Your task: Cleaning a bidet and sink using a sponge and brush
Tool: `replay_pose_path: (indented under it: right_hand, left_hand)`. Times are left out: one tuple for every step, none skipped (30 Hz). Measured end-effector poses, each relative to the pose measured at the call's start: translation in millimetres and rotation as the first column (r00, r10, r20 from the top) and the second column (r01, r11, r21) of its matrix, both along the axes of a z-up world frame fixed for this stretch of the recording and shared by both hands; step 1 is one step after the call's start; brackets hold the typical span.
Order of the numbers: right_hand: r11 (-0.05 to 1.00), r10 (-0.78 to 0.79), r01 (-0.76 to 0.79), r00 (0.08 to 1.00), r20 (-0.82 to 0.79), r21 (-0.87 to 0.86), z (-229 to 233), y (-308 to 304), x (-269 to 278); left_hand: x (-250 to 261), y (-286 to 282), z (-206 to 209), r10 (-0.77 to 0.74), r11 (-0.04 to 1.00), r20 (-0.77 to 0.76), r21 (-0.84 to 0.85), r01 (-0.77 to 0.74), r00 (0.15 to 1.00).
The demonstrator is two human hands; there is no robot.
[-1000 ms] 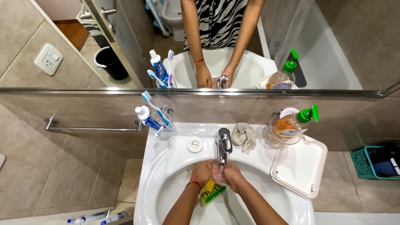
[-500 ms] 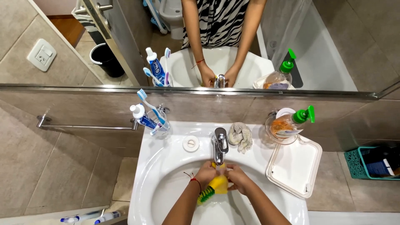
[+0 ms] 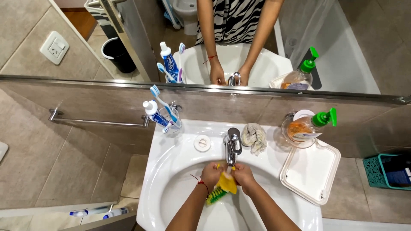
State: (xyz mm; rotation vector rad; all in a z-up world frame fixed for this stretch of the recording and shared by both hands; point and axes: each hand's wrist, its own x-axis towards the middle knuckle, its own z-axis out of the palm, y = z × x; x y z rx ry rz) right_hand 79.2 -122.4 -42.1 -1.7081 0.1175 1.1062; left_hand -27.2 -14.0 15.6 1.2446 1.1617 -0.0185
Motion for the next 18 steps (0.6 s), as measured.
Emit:
replay_pose_path:
  right_hand:
    - [1.000,0.002,-0.002,1.000,0.000,-0.002,11.0,2.8,-1.4]
    - [1.000,0.015,-0.014,0.997,0.081,-0.022,22.0,5.6,-2.8]
    - [0.999,0.030,-0.024,0.986,0.163,-0.042,33.0,9.0,-3.3]
    - [0.999,0.032,-0.025,0.986,0.164,-0.043,32.4,10.5,-1.6]
    - [0.991,0.109,-0.091,0.977,0.182,-0.102,32.0,11.4,0.2]
    - [0.975,0.185,-0.155,0.963,0.194,-0.162,31.5,12.2,2.1]
    - [0.975,0.185,-0.154,0.963,0.195,-0.163,27.3,12.0,1.5]
    - [0.987,0.159,-0.151,0.971,0.179,-0.056,23.0,11.8,0.9]
    - [0.988,0.134,-0.144,0.978,0.160,0.051,18.6,11.1,0.2]
    - [0.989,0.133,-0.143,0.978,0.161,0.049,25.9,12.0,-0.6]
    - [0.995,0.094,-0.100,0.984,0.152,0.031,33.2,12.4,-2.0]
    - [0.998,0.054,-0.057,0.988,0.144,0.012,40.4,13.0,-3.5]
    - [0.998,0.055,-0.057,0.988,0.144,0.011,39.6,13.1,-4.8]
    - [1.000,0.015,-0.018,0.991,0.130,0.021,38.9,13.1,-6.3]
    - [0.999,-0.025,0.022,0.993,0.116,0.030,38.3,12.8,-8.2]
    - [0.999,-0.026,0.022,0.993,0.116,0.030,36.1,11.9,-8.6]
    - [0.996,0.060,-0.041,0.970,0.235,-0.085,34.0,10.3,-7.9]
    - [0.975,0.157,-0.090,0.927,0.340,-0.205,32.0,8.9,-7.2]
  left_hand:
    - [0.1,0.9,-11.8,0.002,1.000,0.000,-0.002,-0.002,1.000]
    - [0.3,1.7,-23.5,0.022,1.000,-0.016,0.017,-0.022,1.000]
    - [1.3,3.0,-35.3,0.042,0.999,-0.030,0.037,-0.041,0.999]
    - [3.1,2.4,-29.0,0.043,0.998,-0.029,0.036,-0.042,0.999]
    - [5.2,1.4,-22.7,0.098,0.995,-0.067,-0.028,-0.100,0.993]
    - [7.3,0.2,-16.4,0.150,0.983,-0.108,-0.089,-0.160,0.983]
    - [9.1,-0.2,-5.4,0.149,0.983,-0.108,-0.091,-0.159,0.983]
    - [10.9,-0.6,5.6,0.143,0.962,-0.040,-0.228,-0.149,0.989]
    - [12.6,-1.4,16.4,0.146,0.924,0.028,-0.360,-0.126,0.989]
    - [16.8,-2.2,-9.3,0.145,0.924,0.029,-0.362,-0.125,0.989]
    - [20.3,-3.5,-35.2,0.128,0.810,0.053,-0.581,-0.074,0.990]
    - [23.9,-4.9,-61.0,0.117,0.647,0.081,-0.763,-0.014,0.990]
    - [25.8,-8.7,-63.5,0.117,0.646,0.080,-0.763,-0.014,0.990]
    - [27.6,-12.6,-65.9,0.163,0.609,0.108,-0.793,-0.014,0.981]
    - [29.0,-16.8,-68.2,0.209,0.571,0.134,-0.821,-0.010,0.969]
    - [29.8,-19.7,-64.8,0.209,0.571,0.133,-0.821,-0.010,0.969]
    - [31.8,-23.3,-61.4,0.213,0.590,0.128,-0.807,-0.023,0.969]
    - [33.8,-26.7,-57.8,0.218,0.609,0.123,-0.792,-0.037,0.968]
